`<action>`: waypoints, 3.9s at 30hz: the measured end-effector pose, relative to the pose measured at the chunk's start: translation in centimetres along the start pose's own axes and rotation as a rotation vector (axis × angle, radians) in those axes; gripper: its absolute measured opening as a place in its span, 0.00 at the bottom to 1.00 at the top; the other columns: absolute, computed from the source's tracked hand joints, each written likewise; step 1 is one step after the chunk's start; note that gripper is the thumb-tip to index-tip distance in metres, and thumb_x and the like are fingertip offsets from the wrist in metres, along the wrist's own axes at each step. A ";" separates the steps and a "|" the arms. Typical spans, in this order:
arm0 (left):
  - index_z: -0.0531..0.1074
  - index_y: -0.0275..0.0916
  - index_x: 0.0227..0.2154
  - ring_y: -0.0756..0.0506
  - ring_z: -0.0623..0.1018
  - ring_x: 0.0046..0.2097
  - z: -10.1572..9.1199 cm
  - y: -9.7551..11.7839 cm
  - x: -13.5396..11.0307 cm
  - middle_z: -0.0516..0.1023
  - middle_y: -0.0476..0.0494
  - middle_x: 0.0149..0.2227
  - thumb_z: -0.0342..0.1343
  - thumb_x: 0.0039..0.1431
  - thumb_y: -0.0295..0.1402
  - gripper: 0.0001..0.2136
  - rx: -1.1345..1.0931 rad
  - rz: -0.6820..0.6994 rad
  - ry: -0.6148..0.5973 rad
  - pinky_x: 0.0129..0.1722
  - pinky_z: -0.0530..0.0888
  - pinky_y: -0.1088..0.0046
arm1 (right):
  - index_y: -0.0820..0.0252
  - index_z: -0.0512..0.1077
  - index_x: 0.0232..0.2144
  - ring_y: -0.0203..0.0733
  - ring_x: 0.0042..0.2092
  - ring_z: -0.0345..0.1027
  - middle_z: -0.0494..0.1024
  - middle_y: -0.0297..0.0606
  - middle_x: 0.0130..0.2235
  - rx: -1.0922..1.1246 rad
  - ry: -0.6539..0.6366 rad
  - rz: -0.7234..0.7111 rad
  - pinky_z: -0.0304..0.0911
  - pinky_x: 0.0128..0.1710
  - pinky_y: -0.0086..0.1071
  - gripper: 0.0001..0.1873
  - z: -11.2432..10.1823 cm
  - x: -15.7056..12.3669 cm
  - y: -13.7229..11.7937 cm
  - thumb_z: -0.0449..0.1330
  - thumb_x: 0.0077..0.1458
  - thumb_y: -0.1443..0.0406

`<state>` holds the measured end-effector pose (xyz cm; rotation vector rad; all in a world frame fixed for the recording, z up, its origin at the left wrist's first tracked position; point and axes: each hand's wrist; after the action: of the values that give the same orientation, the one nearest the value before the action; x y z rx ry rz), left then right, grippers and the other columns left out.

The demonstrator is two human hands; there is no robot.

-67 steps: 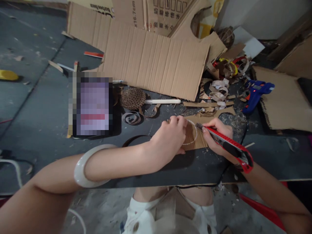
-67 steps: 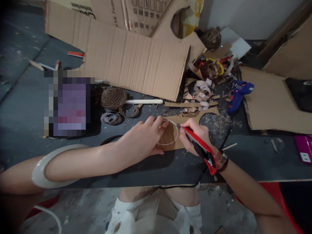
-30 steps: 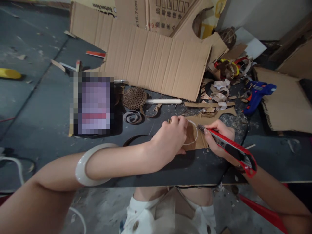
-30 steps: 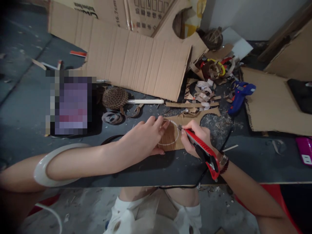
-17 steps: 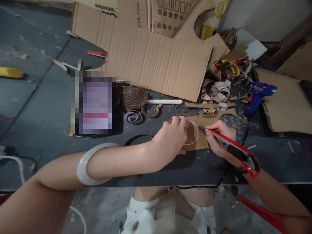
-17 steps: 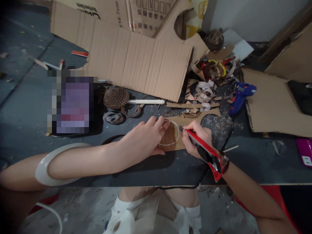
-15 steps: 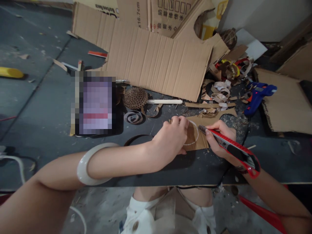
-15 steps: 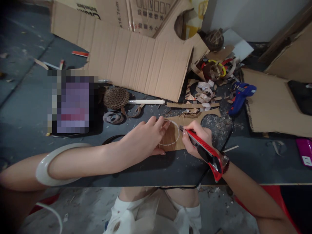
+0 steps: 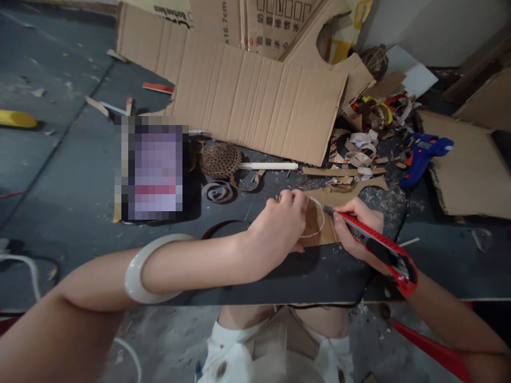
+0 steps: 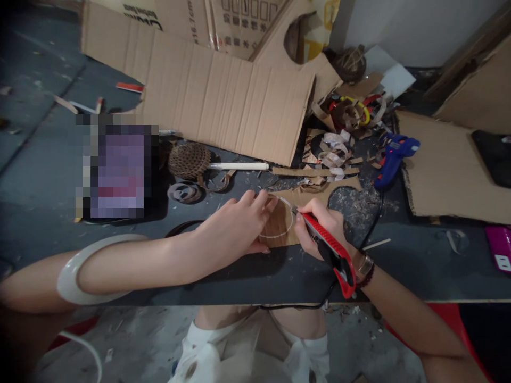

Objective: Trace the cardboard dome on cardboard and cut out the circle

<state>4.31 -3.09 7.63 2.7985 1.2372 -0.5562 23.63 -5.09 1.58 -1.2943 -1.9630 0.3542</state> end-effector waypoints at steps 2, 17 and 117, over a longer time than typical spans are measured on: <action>0.67 0.26 0.56 0.36 0.72 0.48 0.0 0.0 0.0 0.69 0.28 0.52 0.62 0.53 0.48 0.34 -0.002 0.004 -0.001 0.33 0.73 0.67 | 0.55 0.67 0.31 0.32 0.20 0.67 0.73 0.27 0.22 -0.005 0.005 0.004 0.61 0.22 0.26 0.05 -0.1 0.0 0.0 0.59 0.52 0.69; 0.66 0.26 0.56 0.36 0.72 0.48 -0.1 0.1 0.0 0.69 0.28 0.51 0.62 0.53 0.48 0.34 -0.009 -0.003 -0.009 0.32 0.72 0.69 | 0.55 0.66 0.30 0.32 0.18 0.64 0.73 0.27 0.21 -0.003 0.023 0.019 0.59 0.19 0.26 0.05 -0.3 0.0 -0.3 0.60 0.52 0.69; 0.70 0.28 0.54 0.35 0.72 0.50 0.0 0.0 -0.1 0.68 0.28 0.55 0.61 0.54 0.48 0.31 -0.005 0.005 -0.010 0.34 0.74 0.68 | 0.57 0.65 0.27 0.27 0.17 0.59 0.65 0.24 0.19 -0.076 -0.030 0.019 0.54 0.20 0.23 0.07 -0.5 -0.4 -1.3 0.60 0.50 0.71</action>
<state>4.27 -3.17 7.66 2.7907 1.2275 -0.5660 23.22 -6.06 2.52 -1.3638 -2.0069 0.3128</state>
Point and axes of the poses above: each hand's wrist, its own x-axis towards the middle knuckle, its own z-axis out of the palm, y = z × x
